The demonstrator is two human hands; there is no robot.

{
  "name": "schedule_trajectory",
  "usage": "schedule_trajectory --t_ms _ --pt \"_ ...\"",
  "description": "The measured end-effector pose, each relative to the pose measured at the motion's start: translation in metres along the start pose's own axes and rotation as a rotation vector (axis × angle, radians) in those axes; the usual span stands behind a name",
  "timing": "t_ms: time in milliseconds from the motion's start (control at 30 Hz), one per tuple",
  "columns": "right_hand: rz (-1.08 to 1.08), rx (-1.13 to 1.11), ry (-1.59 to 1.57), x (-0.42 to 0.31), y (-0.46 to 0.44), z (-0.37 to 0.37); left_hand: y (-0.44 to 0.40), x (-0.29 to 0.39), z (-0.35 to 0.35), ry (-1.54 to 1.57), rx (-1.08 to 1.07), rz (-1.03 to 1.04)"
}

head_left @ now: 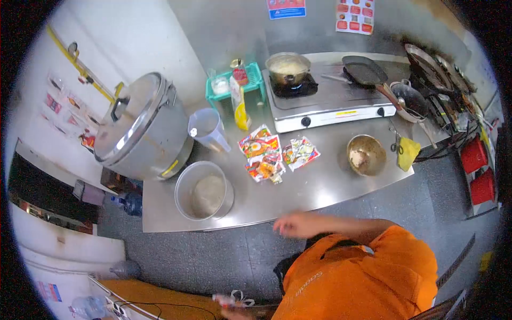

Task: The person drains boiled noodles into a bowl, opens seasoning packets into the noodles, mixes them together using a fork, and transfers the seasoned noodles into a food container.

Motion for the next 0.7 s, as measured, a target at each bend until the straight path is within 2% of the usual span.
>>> schedule_trajectory --t_ms 33,67,100,133,167,200,233,267,300,333,367,433,567,633,700 --pt "0.068 0.286 0.073 0.017 0.015 -0.058 0.011 0.007 0.013 0.016 -0.033 0.002" --pt "0.097 0.566 0.284 0.026 0.036 -0.123 0.025 0.02 0.038 0.066 -0.102 -0.009" --pt "0.384 0.766 0.472 0.023 0.067 -0.192 0.043 0.035 0.068 0.127 -0.184 -0.019" --pt "0.317 1.034 0.756 0.024 0.092 -0.246 0.063 0.055 0.108 0.234 -0.303 -0.012" --pt "0.299 1.209 0.904 0.027 0.109 -0.294 0.093 0.09 0.161 0.583 -0.551 -0.03" --pt "0.408 1.204 0.981 0.033 0.115 -0.33 0.125 0.146 0.188 0.273 -0.55 0.483" --pt "0.515 1.194 1.061 0.032 0.12 -0.361 0.15 0.165 0.222 -0.017 -0.615 0.739" --pt "0.504 1.189 1.061 0.048 0.116 -0.38 0.177 0.181 0.254 -0.265 -0.625 1.021" --pt "0.566 1.094 1.086 0.075 0.105 -0.394 0.193 0.177 0.283 -0.135 -0.679 1.109" --pt "0.626 1.003 1.109 0.1 0.094 -0.406 0.201 0.169 0.32 -0.226 -0.813 1.099" --pt "0.615 1.013 1.11 0.117 0.086 -0.419 0.215 0.169 0.342 -0.091 -0.812 1.196" --pt "0.658 0.599 0.96 0.166 0.059 -0.427 0.243 0.187 0.378 -0.138 -0.851 1.253" --pt "0.542 0.607 1.131 0.131 0.048 -0.462 0.262 0.186 0.424 -0.292 -0.946 1.288" --pt "0.474 0.686 1.181 0.102 0.052 -0.487 0.256 0.179 0.436 -0.318 -0.969 1.265" --pt "0.486 0.649 1.207 0.087 0.058 -0.511 0.251 0.174 0.441 -0.339 -1.002 1.242"
Point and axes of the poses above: each hand's wrist, its own y-axis away from the middle knuckle, its own z-axis out of the palm, x = y × z, the point moved 7 cm from there along -y, towards the middle knuckle, and after that the axes turned 13 degrees about y, right-handed, at the moved point
